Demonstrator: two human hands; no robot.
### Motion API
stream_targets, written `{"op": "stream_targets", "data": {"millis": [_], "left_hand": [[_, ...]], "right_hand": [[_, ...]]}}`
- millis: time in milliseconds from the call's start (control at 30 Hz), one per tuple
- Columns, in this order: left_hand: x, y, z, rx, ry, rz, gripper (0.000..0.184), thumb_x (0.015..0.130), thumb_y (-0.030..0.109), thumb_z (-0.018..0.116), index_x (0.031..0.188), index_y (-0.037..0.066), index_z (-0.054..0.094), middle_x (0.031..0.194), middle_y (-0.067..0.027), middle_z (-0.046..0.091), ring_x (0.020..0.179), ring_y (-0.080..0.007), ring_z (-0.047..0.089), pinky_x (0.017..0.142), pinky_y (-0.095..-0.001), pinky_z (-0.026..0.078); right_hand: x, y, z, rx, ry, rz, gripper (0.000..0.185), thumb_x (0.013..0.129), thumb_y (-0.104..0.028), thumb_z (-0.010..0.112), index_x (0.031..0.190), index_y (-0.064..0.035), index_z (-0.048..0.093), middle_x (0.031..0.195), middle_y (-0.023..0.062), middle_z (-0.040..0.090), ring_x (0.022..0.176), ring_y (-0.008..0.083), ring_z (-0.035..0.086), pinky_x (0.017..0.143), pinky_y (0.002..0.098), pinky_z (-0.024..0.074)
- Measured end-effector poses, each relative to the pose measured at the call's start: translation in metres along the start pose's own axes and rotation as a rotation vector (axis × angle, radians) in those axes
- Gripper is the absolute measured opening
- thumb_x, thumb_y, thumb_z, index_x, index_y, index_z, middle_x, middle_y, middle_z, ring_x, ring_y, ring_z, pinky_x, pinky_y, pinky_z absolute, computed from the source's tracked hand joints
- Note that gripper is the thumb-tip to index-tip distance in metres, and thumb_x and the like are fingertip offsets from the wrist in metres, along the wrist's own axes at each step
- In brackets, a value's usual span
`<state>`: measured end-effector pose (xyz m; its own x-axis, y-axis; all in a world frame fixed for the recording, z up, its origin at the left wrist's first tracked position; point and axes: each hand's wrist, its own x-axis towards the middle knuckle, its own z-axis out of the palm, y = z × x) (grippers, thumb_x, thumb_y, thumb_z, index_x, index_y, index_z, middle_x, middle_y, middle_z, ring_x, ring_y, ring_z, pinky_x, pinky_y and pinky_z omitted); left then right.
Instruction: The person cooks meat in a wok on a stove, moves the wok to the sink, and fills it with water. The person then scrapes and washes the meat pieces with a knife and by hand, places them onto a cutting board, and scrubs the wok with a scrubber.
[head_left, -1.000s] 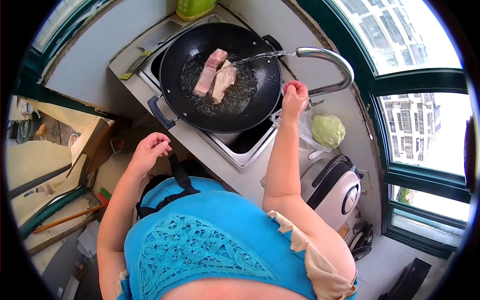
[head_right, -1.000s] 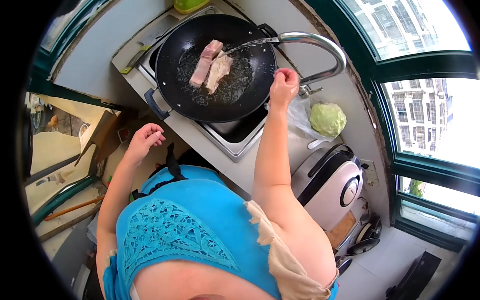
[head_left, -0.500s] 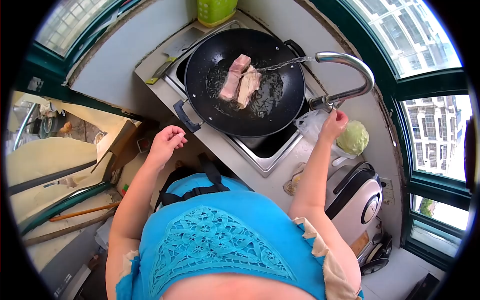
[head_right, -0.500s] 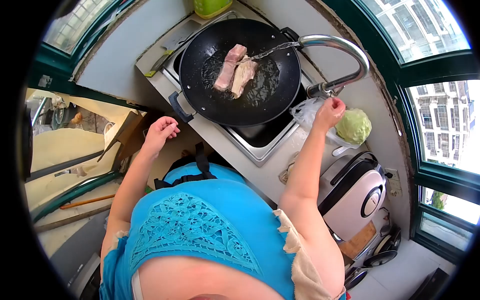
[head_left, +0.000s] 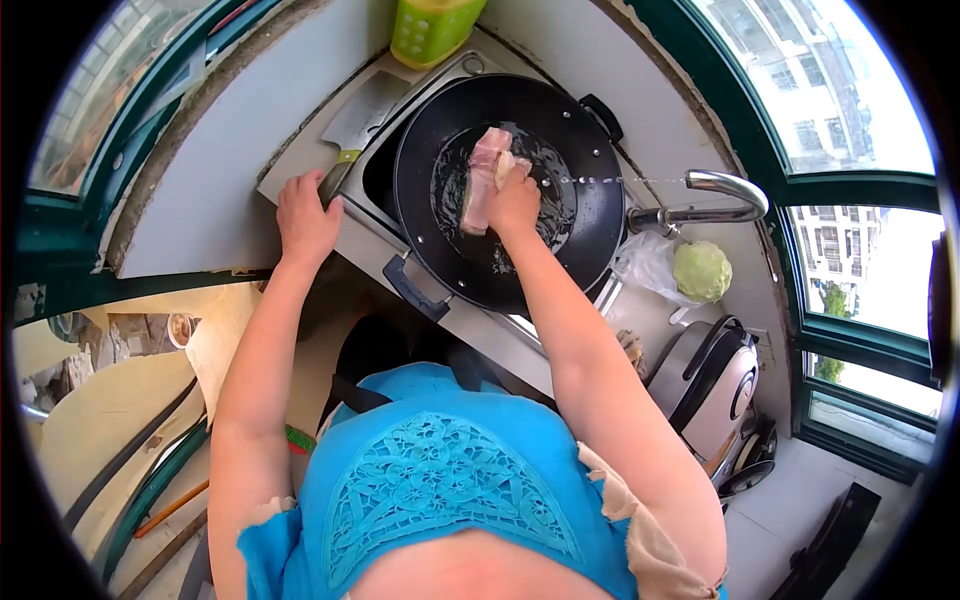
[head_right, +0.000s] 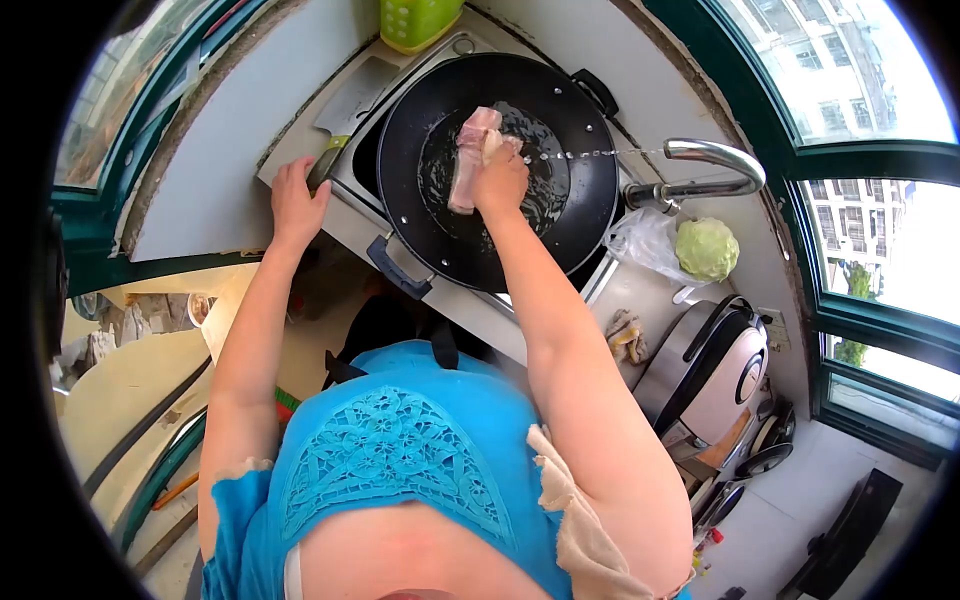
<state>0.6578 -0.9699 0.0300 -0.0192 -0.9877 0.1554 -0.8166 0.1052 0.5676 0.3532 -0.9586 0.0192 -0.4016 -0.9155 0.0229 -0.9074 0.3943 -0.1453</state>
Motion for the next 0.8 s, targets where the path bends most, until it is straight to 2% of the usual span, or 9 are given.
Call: {"op": "stream_targets", "data": {"millis": [133,200,400,500,600,633,733,767,800], "left_hand": [[0.014,-0.009,-0.003,0.02,-0.147,0.018,0.043,0.074,0.018,0.066,0.112,0.006,0.05,0.107,-0.0129,0.052,0.102,-0.032,0.048,0.087,-0.0404,0.041],[0.019,-0.014,-0.003,-0.005,-0.193,0.057,0.043,0.074,0.019,0.066,0.112,0.005,0.05,0.106,-0.0132,0.053,0.101,-0.0315,0.049,0.087,-0.0402,0.041],[0.042,-0.013,-0.01,0.065,-0.403,0.048,0.042,0.078,0.024,0.06,0.112,0.001,0.049,0.104,-0.017,0.057,0.098,-0.0335,0.053,0.084,-0.0412,0.043],[0.048,-0.016,-0.01,0.024,-0.364,0.048,0.036,0.077,0.024,0.061,0.103,0.001,0.052,0.091,-0.0167,0.059,0.088,-0.0345,0.056,0.076,-0.0436,0.046],[0.047,-0.017,-0.014,-0.116,-0.276,0.072,0.036,0.079,0.025,0.06,0.104,0.0,0.051,0.09,-0.0179,0.059,0.087,-0.0358,0.056,0.074,-0.0449,0.045],[0.046,-0.013,-0.023,-0.119,-0.278,0.065,0.036,0.08,0.025,0.059,0.104,-0.001,0.051,0.091,-0.0189,0.058,0.087,-0.0367,0.055,0.073,-0.0455,0.044],[0.035,0.002,-0.044,-0.192,-0.154,0.183,0.037,0.081,0.026,0.058,0.104,-0.001,0.049,0.092,-0.0196,0.058,0.086,-0.0374,0.055,0.072,-0.0451,0.044],[0.031,0.008,-0.048,-0.238,-0.106,0.242,0.038,0.082,0.026,0.058,0.105,-0.002,0.048,0.092,-0.0203,0.057,0.084,-0.0383,0.055,0.072,-0.0446,0.044],[0.026,0.019,-0.053,-0.291,-0.121,0.266,0.038,0.082,0.026,0.058,0.105,-0.002,0.048,0.092,-0.0203,0.057,0.084,-0.0383,0.055,0.072,-0.0442,0.044]], "right_hand": [[0.003,0.007,-0.025,-0.063,-0.088,-0.204,0.058,0.077,-0.022,0.062,0.127,-0.0048,0.038,0.108,0.0219,0.052,0.103,0.0394,0.049,0.089,0.0434,0.0409],[0.004,0.02,-0.033,-0.143,0.017,-0.123,0.056,0.077,-0.018,0.062,0.126,-0.0124,0.037,0.109,0.0201,0.051,0.1,0.0378,0.051,0.086,0.0443,0.043],[0.002,0.031,-0.032,-0.346,0.028,0.042,0.045,0.074,-0.019,0.064,0.113,-0.0104,0.042,0.101,0.0161,0.05,0.098,0.0339,0.052,0.076,0.0439,0.0474],[-0.003,0.033,-0.019,-0.388,-0.03,0.094,0.036,0.08,-0.022,0.055,0.109,-0.006,0.042,0.104,0.0203,0.053,0.098,0.036,0.054,0.078,0.0439,0.0478],[0.001,0.039,-0.013,-0.24,-0.377,0.201,0.032,0.082,-0.02,0.048,0.107,-0.0007,0.042,0.101,0.0248,0.058,0.095,0.0373,0.058,0.08,0.0433,0.0478],[-0.002,0.023,-0.034,-0.252,-0.369,0.207,0.031,0.082,-0.018,0.047,0.104,0.0039,0.047,0.096,0.0257,0.061,0.092,0.0372,0.061,0.082,0.0425,0.0476],[0.001,0.03,-0.025,-0.231,-0.35,0.192,0.029,0.082,-0.018,0.048,0.101,0.0026,0.053,0.094,0.0236,0.062,0.092,0.0363,0.061,0.082,0.0424,0.0475],[0.007,0.028,-0.032,-0.26,-0.572,0.119,0.029,0.082,-0.019,0.048,0.103,0.0009,0.056,0.098,0.0233,0.061,0.093,0.0367,0.06,0.081,0.0424,0.0476],[0.003,0.026,-0.037,-0.187,-0.412,0.059,0.03,0.083,-0.019,0.049,0.104,0.0003,0.056,0.099,0.0239,0.06,0.093,0.0371,0.059,0.081,0.0423,0.0475]]}}
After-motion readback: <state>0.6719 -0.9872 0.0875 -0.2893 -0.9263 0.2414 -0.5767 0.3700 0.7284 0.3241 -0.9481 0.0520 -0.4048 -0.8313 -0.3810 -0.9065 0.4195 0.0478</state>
